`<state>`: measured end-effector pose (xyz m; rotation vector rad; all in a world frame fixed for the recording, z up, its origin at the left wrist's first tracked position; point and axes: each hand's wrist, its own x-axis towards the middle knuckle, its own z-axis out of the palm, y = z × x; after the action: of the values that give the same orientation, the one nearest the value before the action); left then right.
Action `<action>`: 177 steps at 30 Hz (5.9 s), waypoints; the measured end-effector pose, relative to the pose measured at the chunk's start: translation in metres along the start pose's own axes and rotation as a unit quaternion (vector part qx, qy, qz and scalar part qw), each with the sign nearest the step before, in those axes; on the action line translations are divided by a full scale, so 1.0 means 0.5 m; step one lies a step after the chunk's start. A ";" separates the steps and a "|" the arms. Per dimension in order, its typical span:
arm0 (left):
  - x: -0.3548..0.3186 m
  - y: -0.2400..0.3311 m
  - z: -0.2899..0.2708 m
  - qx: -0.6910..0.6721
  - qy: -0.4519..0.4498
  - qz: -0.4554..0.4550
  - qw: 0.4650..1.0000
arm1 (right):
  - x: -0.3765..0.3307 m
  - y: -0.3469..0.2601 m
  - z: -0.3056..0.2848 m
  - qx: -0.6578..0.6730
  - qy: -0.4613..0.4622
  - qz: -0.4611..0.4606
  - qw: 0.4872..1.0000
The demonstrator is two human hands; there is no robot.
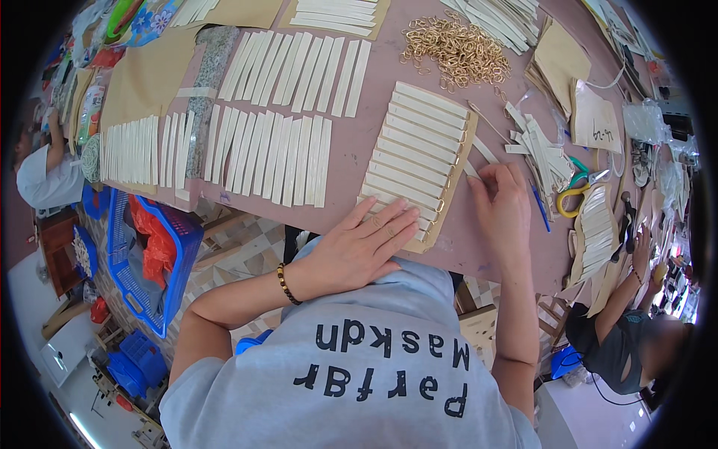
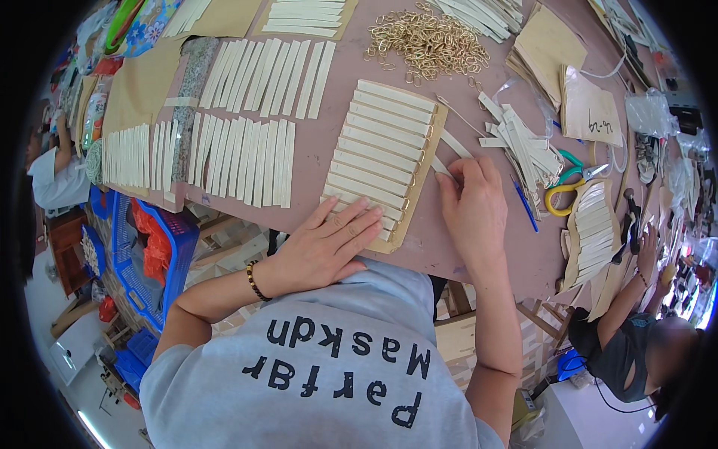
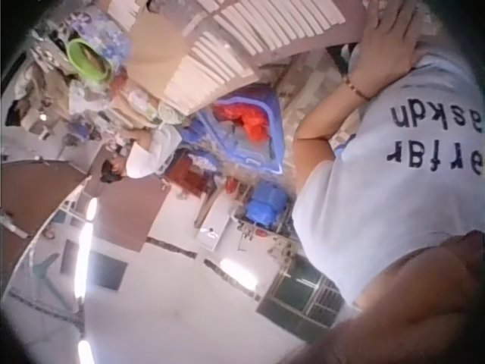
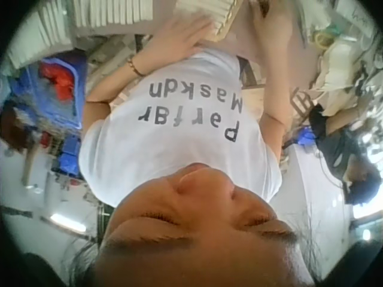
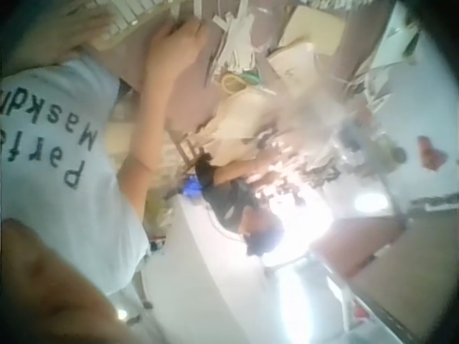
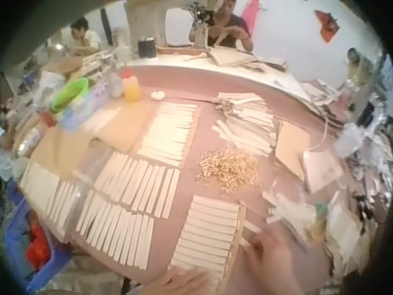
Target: The person assembles small craft components by attaching gold-colored metal rings to beige fabric strips. They pick up a strip, slide a ring onto it, and place the finished piece onto a cardboard backing sheet. The person occasionally uses a blue pen to mark the cardboard. The workspace is cluttered with stacks of fabric strips and piles of metal rings.
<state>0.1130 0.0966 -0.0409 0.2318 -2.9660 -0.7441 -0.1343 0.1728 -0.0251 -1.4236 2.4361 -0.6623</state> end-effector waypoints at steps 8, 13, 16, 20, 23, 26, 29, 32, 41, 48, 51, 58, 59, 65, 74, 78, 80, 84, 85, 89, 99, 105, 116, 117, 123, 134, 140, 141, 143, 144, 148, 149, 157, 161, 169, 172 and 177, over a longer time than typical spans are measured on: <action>-0.002 -0.002 0.001 0.000 -0.012 -0.005 1.000 | -0.044 -0.016 -0.100 0.023 -0.220 0.140 0.965; -0.003 0.002 0.002 0.009 -0.012 -0.009 1.000 | -0.070 -0.006 -0.082 -0.036 -0.128 -0.014 0.991; -0.001 0.001 -0.001 0.008 -0.017 -0.008 1.000 | -0.041 -0.008 -0.073 -0.059 -0.111 -0.066 0.990; -0.004 -0.001 0.007 0.006 -0.006 -0.006 1.000 | -0.018 -0.003 -0.062 -0.053 -0.146 -0.045 0.987; -0.004 0.000 0.008 -0.006 0.000 -0.006 1.000 | -0.020 0.019 -0.051 0.060 -0.169 0.016 0.984; -0.002 0.005 0.004 -0.042 0.037 -0.017 0.998 | -0.039 0.017 -0.040 0.308 -0.192 0.109 0.926; 0.003 0.017 -0.001 -0.207 0.122 -0.052 0.969 | -0.093 -0.033 -0.030 0.503 -0.198 0.199 0.817; 0.016 0.022 -0.018 -0.526 0.085 -0.177 0.827 | -0.150 -0.103 0.000 0.570 -0.210 0.203 0.768; -0.026 -0.001 -0.065 -0.409 -0.064 -0.138 0.900 | -0.104 -0.147 -0.047 0.045 -0.036 -0.306 0.950; -0.071 0.002 -0.078 -0.390 0.048 -0.140 0.909 | -0.100 -0.106 -0.008 0.201 -0.297 -0.231 0.904; -0.098 0.006 -0.081 -0.427 0.135 -0.289 0.846 | -0.106 -0.100 0.009 0.343 -0.400 0.094 0.845; -0.144 -0.021 -0.018 -0.103 0.262 -0.100 0.954 | -0.092 -0.106 0.040 0.401 -0.369 0.160 0.823; -0.144 -0.014 -0.014 -0.088 0.254 -0.084 0.959 | -0.091 -0.106 0.042 0.392 -0.372 0.161 0.826; -0.135 -0.012 -0.004 -0.034 0.234 -0.052 0.970 | -0.088 -0.110 0.046 0.372 -0.371 0.167 0.834; -0.132 -0.014 -0.002 0.022 0.151 -0.054 0.987 | -0.105 -0.106 0.030 0.370 -0.328 0.170 0.852; -0.132 -0.014 0.001 0.033 0.139 -0.052 0.988 | -0.124 -0.092 0.011 0.336 -0.280 0.171 0.883; -0.132 -0.015 0.000 0.039 0.137 -0.048 0.989 | -0.128 -0.084 0.015 0.297 -0.269 0.142 0.905; -0.122 -0.010 -0.004 0.060 0.124 -0.043 0.990 | -0.130 -0.089 0.021 0.280 -0.234 0.109 0.925; -0.121 -0.009 -0.004 0.068 0.116 -0.042 0.990 | -0.129 -0.089 0.019 0.270 -0.235 0.104 0.928; -0.119 -0.005 -0.005 0.103 0.084 -0.039 0.990 | -0.121 -0.097 0.010 0.231 -0.236 0.085 0.940; -0.096 0.011 -0.016 0.123 0.064 -0.046 0.989 | -0.156 -0.075 0.035 0.136 -0.148 0.004 0.980; -0.063 0.009 -0.018 0.119 0.065 0.039 0.990 | -0.183 -0.053 0.037 0.078 -0.001 -0.207 0.975; -0.043 0.005 -0.012 0.091 0.072 0.055 0.992 | -0.176 -0.019 0.031 0.154 -0.015 -0.223 0.962; -0.037 0.007 -0.007 0.084 0.093 0.056 0.991 | -0.177 -0.014 0.035 0.187 -0.005 -0.196 0.963; -0.015 0.020 -0.002 0.060 0.092 0.010 0.994 | -0.175 -0.006 0.046 0.215 0.022 -0.163 0.963; 0.002 0.020 -0.002 0.049 0.112 0.003 0.992 | -0.174 -0.002 0.054 0.224 0.042 -0.153 0.962; 0.059 0.036 -0.004 0.031 0.108 -0.073 0.991 | -0.169 -0.004 0.053 0.219 0.044 -0.153 0.963; 0.063 0.037 -0.004 0.033 0.106 -0.084 0.990 | -0.170 -0.003 0.053 0.218 0.044 -0.153 0.963; 0.061 0.033 0.001 0.040 0.109 -0.075 0.990 | -0.169 -0.004 0.055 0.224 0.046 -0.151 0.962; 0.060 0.031 0.003 0.043 0.111 -0.072 0.990 | -0.169 -0.004 0.055 0.227 0.046 -0.150 0.961; 0.063 0.025 0.004 0.049 0.106 -0.064 0.991 | -0.169 -0.002 0.057 0.220 0.048 -0.153 0.962; 0.065 0.026 0.004 0.049 0.108 -0.066 0.991 | -0.169 -0.001 0.057 0.219 0.049 -0.155 0.962; 0.085 0.015 0.005 0.038 0.120 -0.068 0.990 | -0.168 0.001 0.060 0.220 0.048 -0.153 0.962; 0.103 0.010 0.003 0.021 0.139 -0.080 0.987 | -0.167 0.001 0.059 0.217 0.049 -0.155 0.963; 0.159 -0.009 -0.001 0.057 0.155 -0.110 0.980 | -0.166 0.000 0.058 0.222 0.044 -0.154 0.962; 0.166 -0.012 -0.004 0.064 0.143 -0.114 0.981 | -0.165 -0.002 0.056 0.221 0.042 -0.155 0.962; 0.176 -0.029 -0.013 0.075 0.183 -0.087 0.976 | -0.165 -0.002 0.055 0.225 0.035 -0.152 0.962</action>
<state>0.0287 0.0664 -0.0388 0.5767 -2.6700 -0.4326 -0.0812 0.2367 -0.0502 -1.5986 1.9437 -1.2603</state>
